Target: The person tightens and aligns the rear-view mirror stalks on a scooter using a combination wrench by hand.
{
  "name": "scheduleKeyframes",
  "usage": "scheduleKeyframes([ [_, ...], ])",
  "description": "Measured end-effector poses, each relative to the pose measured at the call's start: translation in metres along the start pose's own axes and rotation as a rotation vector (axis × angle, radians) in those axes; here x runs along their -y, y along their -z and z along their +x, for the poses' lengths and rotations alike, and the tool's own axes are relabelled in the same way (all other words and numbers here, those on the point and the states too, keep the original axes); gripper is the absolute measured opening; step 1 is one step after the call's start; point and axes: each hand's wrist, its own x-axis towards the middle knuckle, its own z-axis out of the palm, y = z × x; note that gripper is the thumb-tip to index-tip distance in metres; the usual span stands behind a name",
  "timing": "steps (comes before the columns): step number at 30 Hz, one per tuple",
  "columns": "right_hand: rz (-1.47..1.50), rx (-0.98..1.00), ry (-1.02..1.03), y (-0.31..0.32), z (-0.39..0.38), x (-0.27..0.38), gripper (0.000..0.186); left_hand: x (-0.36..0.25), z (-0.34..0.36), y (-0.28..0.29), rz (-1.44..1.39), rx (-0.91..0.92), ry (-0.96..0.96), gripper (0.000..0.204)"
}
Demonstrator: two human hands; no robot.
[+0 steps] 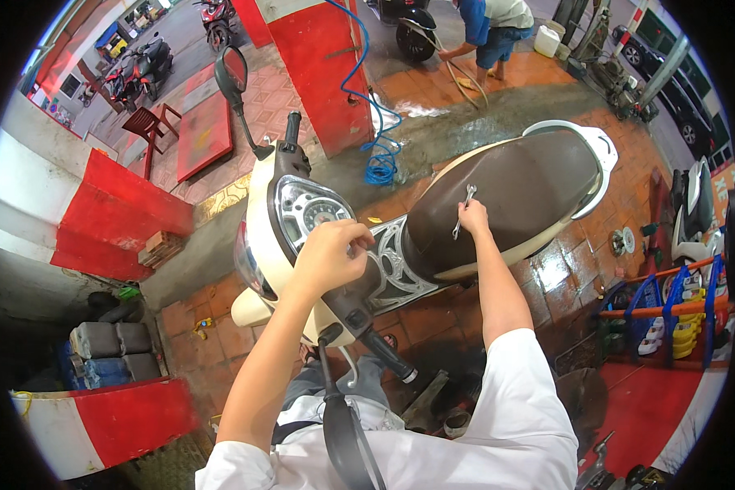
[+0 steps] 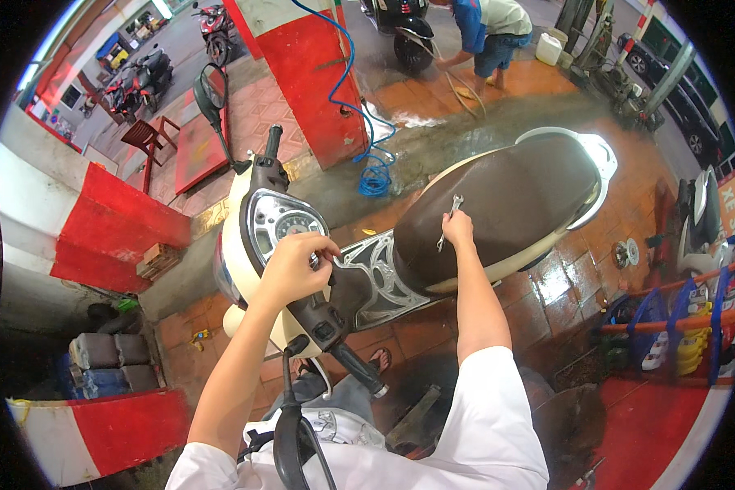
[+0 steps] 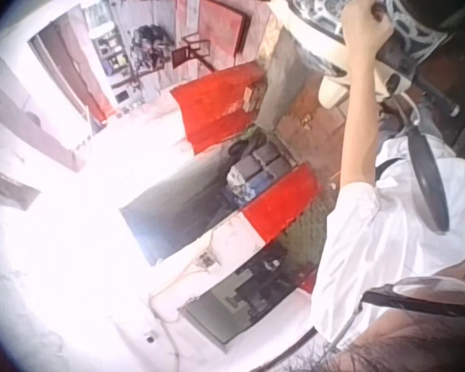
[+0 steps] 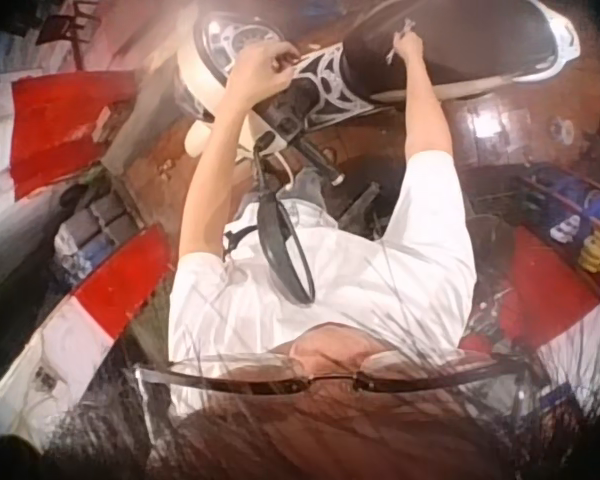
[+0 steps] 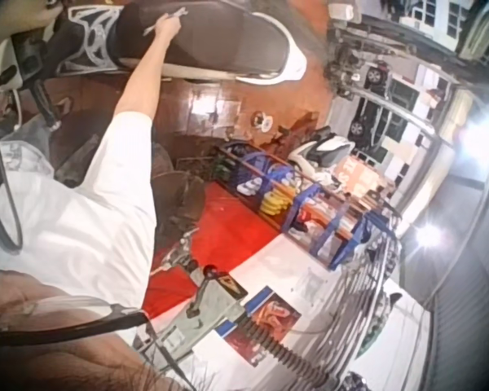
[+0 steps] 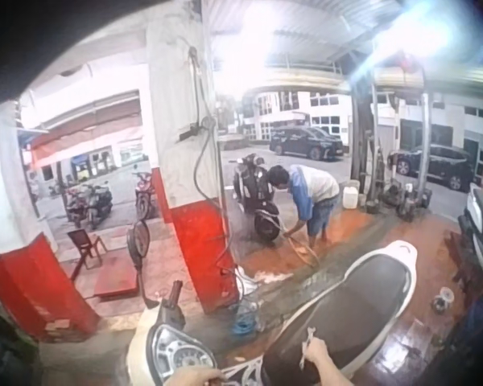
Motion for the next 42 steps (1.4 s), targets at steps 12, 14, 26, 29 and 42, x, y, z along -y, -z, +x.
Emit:
scheduleKeyframes([
  [12,0.138,-0.019,-0.064,0.022,-0.034,0.006,0.054,-0.001,0.004,-0.001,-0.025,0.0,-0.01,0.017],
  [14,0.183,-0.029,-0.109,0.027,-0.056,0.02,0.053,0.004,0.001,-0.001,-0.028,-0.014,-0.012,0.017],
  [26,0.806,0.328,0.102,0.054,-0.209,0.068,0.026,0.001,0.002,0.0,-0.022,0.104,-0.035,0.021],
  [29,0.862,0.604,0.294,0.094,-0.265,0.114,0.038,0.001,0.0,0.003,-0.043,0.108,-0.072,0.022],
  [42,0.105,0.173,0.017,0.097,-0.394,0.205,0.057,0.006,-0.012,0.005,-0.227,0.27,-0.266,0.025],
])
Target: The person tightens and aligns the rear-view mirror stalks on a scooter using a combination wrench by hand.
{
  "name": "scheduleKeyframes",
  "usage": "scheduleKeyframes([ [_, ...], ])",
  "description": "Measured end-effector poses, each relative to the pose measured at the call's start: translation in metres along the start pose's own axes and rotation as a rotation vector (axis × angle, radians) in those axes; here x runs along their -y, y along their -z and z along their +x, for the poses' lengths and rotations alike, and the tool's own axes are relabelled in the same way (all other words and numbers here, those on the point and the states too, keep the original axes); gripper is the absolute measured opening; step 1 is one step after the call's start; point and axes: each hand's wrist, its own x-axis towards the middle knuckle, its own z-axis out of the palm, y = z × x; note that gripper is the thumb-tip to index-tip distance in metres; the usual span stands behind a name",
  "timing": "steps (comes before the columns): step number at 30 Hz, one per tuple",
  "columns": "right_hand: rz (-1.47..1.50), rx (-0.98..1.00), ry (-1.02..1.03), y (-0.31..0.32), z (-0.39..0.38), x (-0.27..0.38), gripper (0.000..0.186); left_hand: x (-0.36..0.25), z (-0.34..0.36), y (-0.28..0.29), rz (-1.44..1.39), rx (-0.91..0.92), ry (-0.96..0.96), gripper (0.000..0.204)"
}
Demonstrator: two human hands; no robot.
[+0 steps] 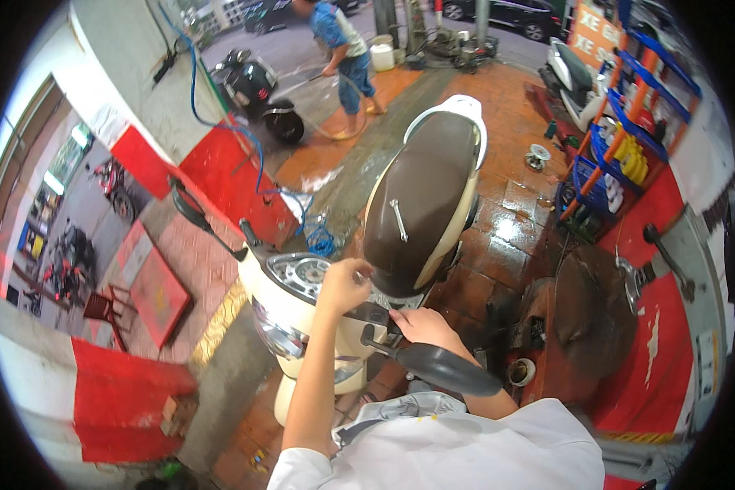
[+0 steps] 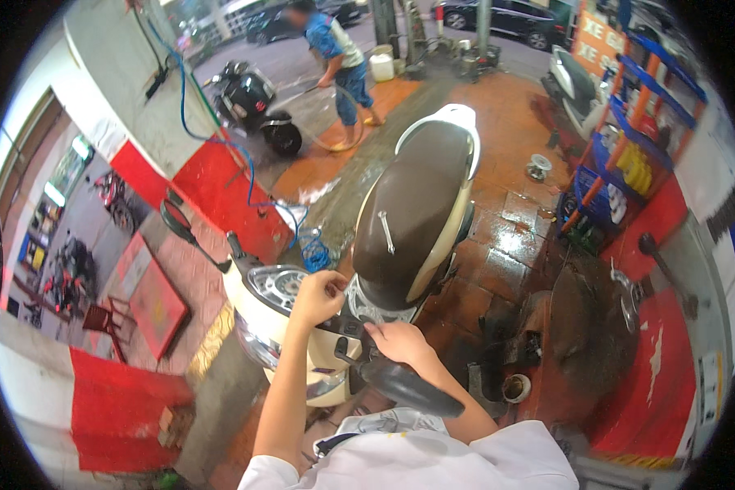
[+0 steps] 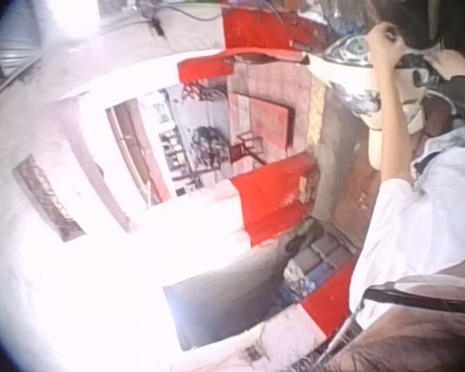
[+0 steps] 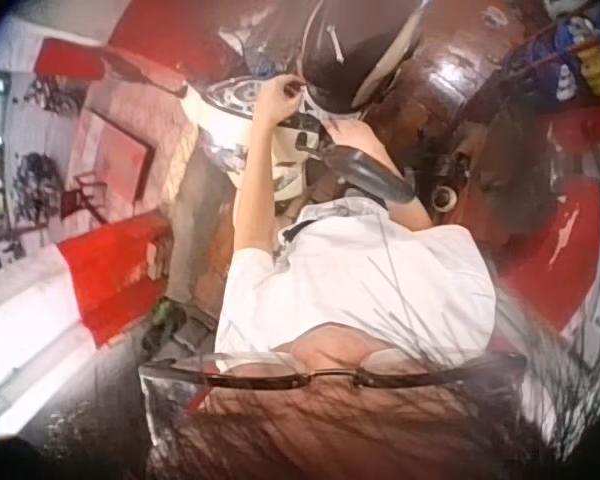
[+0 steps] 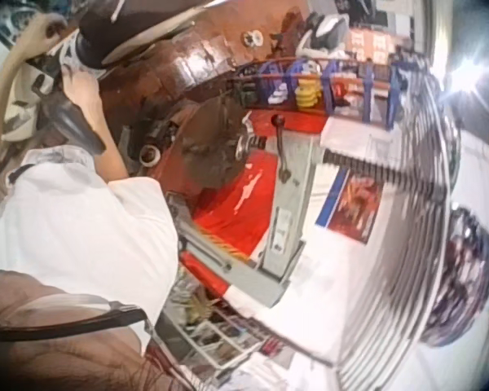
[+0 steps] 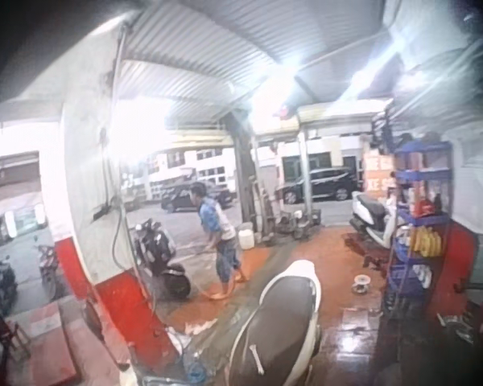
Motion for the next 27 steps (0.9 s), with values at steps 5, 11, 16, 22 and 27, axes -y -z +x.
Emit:
scheduleKeyframes([
  [5,-0.169,-0.228,-0.116,-0.013,-0.012,0.015,0.058,-0.01,0.0,0.0,0.04,0.084,-0.087,0.022],
  [11,-0.175,-0.369,-0.055,-0.02,-0.019,0.018,0.055,-0.007,-0.005,0.0,0.052,0.166,-0.173,0.021],
  [16,-0.206,-0.327,-0.141,-0.025,-0.015,0.016,0.061,-0.004,-0.011,0.002,0.059,0.17,-0.197,0.021],
  [22,-0.201,-0.268,-0.184,-0.026,-0.02,0.02,0.065,0.0,-0.014,0.003,0.037,0.207,-0.214,0.023],
  [27,-0.248,-0.446,0.094,-0.05,-0.014,-0.017,0.051,-0.012,-0.033,0.013,0.01,0.273,-0.248,0.029],
])
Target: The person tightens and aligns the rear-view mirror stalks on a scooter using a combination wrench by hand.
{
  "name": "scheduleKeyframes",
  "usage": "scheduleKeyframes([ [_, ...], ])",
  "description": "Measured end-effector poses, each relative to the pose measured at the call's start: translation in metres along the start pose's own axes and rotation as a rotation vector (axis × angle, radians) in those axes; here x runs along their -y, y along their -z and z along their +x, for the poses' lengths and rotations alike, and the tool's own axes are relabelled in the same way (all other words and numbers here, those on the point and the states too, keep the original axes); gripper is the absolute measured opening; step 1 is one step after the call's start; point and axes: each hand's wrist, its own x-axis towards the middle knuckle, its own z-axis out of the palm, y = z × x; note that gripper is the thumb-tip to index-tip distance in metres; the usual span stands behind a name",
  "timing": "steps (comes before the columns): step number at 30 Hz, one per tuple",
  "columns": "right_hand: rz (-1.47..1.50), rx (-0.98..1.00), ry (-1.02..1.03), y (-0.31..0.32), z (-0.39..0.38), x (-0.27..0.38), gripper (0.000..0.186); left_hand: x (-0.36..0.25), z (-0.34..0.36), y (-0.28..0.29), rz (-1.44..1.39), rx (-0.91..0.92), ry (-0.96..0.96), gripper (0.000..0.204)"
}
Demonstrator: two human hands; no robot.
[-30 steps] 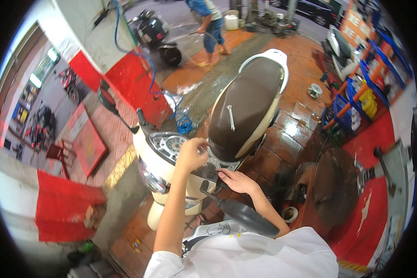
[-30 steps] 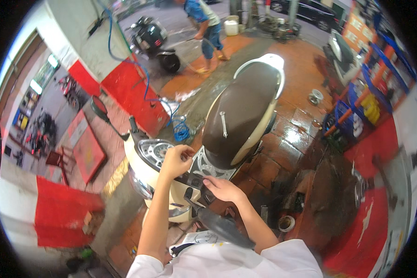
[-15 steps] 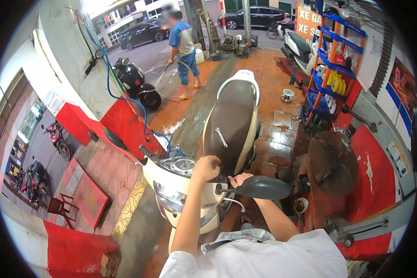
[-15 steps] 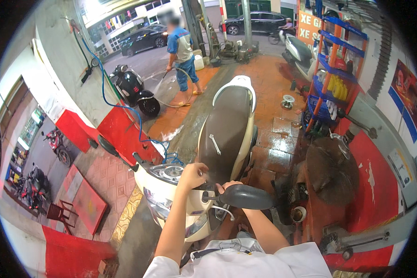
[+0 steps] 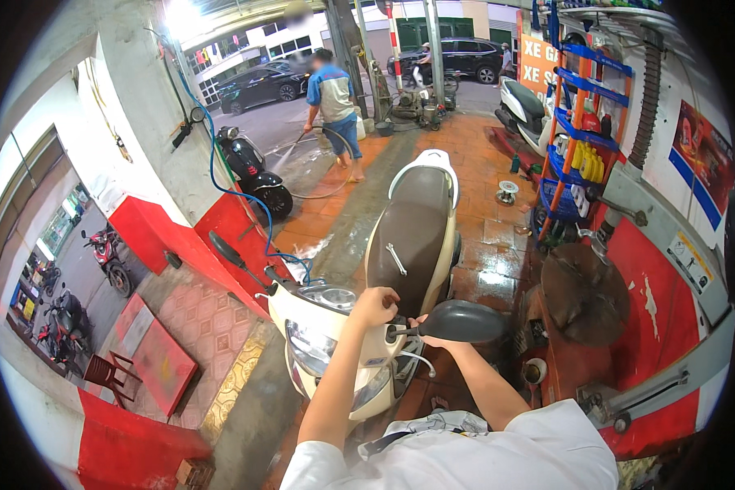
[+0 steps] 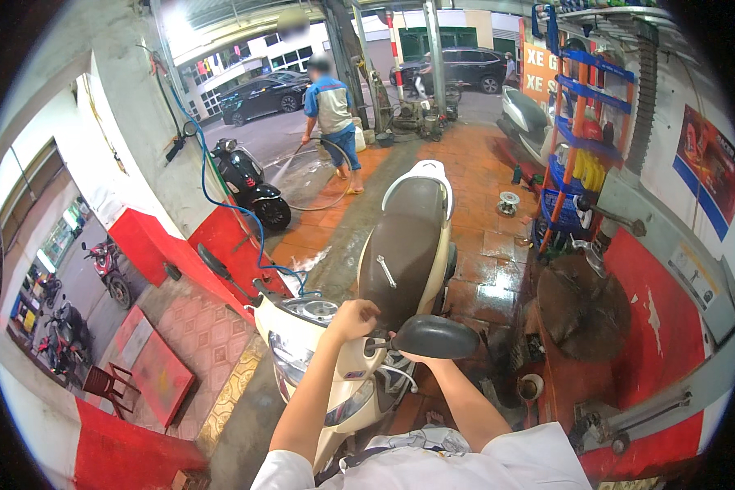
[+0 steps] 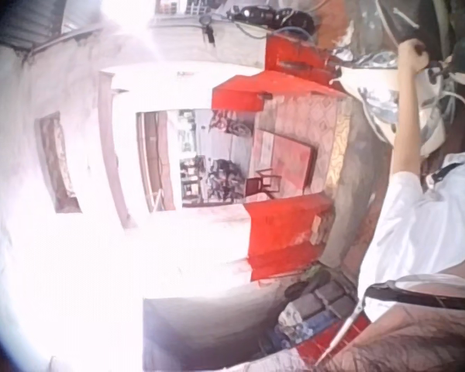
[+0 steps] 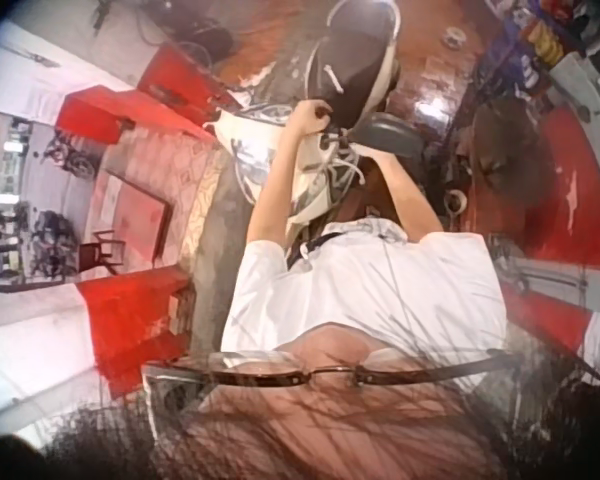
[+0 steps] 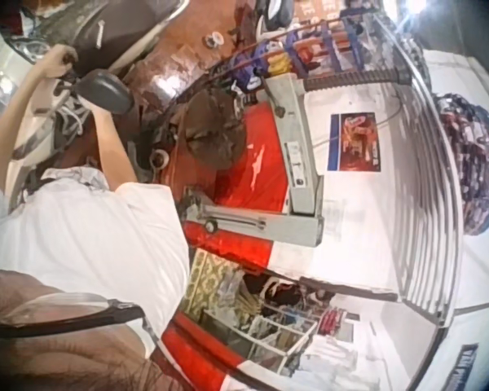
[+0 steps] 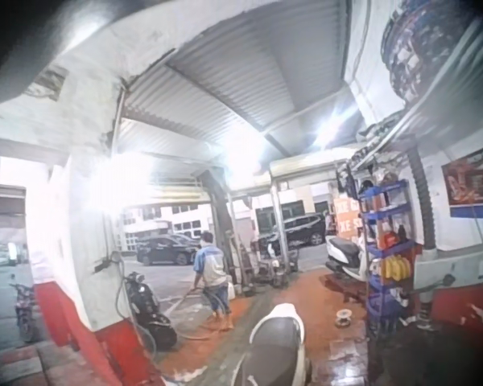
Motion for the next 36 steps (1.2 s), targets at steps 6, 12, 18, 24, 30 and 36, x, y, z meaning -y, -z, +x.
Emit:
scheduleKeyframes([
  [6,0.17,0.306,0.011,0.039,-0.003,0.024,0.045,-0.001,-0.027,0.001,-0.034,-0.087,-0.078,0.027],
  [12,-0.042,0.151,0.082,0.04,-0.039,0.04,0.108,-0.007,-0.025,-0.011,0.11,-0.216,-0.112,0.025],
  [18,-0.273,-0.047,0.094,0.029,-0.042,0.05,0.094,-0.014,-0.027,-0.025,0.263,-0.265,0.008,0.032],
  [24,-0.246,0.128,0.037,0.026,-0.025,0.045,0.07,-0.013,-0.033,-0.023,0.234,-0.269,0.017,0.03],
  [30,-0.133,0.338,-0.163,0.037,-0.02,0.057,0.066,-0.018,-0.037,-0.023,-0.108,-0.166,0.095,0.034],
  [36,-0.097,0.259,0.019,-0.006,-0.009,0.016,0.055,-0.053,-0.074,-0.038,-0.631,-0.124,0.068,0.041],
])
